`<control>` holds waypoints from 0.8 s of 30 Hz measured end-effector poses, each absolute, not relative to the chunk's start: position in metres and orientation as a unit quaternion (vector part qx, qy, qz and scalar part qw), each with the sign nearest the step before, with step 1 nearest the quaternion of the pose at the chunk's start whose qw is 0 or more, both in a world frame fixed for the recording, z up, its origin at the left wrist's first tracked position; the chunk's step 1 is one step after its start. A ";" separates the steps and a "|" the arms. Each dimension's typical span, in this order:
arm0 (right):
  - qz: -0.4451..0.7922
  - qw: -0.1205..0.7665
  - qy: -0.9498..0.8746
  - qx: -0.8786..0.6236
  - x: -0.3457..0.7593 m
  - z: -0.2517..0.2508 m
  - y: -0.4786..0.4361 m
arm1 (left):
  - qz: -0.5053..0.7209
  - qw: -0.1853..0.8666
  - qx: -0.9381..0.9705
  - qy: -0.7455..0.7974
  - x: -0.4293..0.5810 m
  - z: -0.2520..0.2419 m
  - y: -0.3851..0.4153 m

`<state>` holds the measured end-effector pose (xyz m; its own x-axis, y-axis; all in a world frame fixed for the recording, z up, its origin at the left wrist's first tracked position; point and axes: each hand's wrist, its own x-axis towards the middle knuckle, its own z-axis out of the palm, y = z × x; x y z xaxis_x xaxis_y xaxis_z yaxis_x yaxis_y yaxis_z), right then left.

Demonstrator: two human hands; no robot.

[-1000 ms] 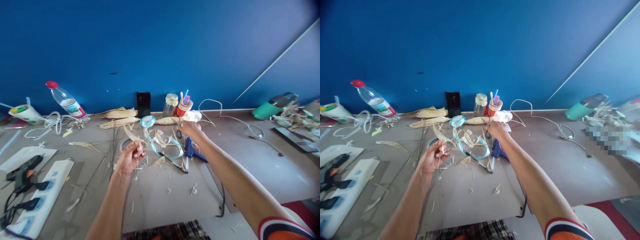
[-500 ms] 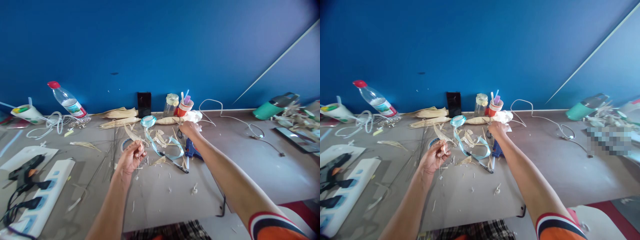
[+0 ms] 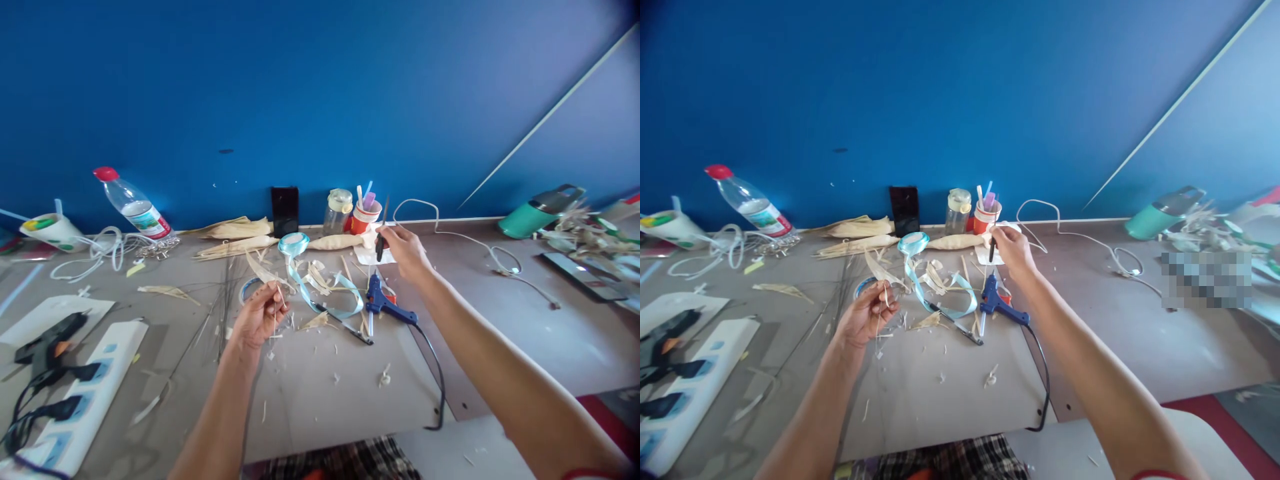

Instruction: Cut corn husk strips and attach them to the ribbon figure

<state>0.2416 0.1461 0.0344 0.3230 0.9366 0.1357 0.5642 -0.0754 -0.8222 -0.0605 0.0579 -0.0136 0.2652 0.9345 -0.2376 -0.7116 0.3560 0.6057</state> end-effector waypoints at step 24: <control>0.847 0.384 -0.092 -0.356 0.130 0.003 0.036 | 0.574 0.663 0.269 0.400 -0.051 -0.012 0.054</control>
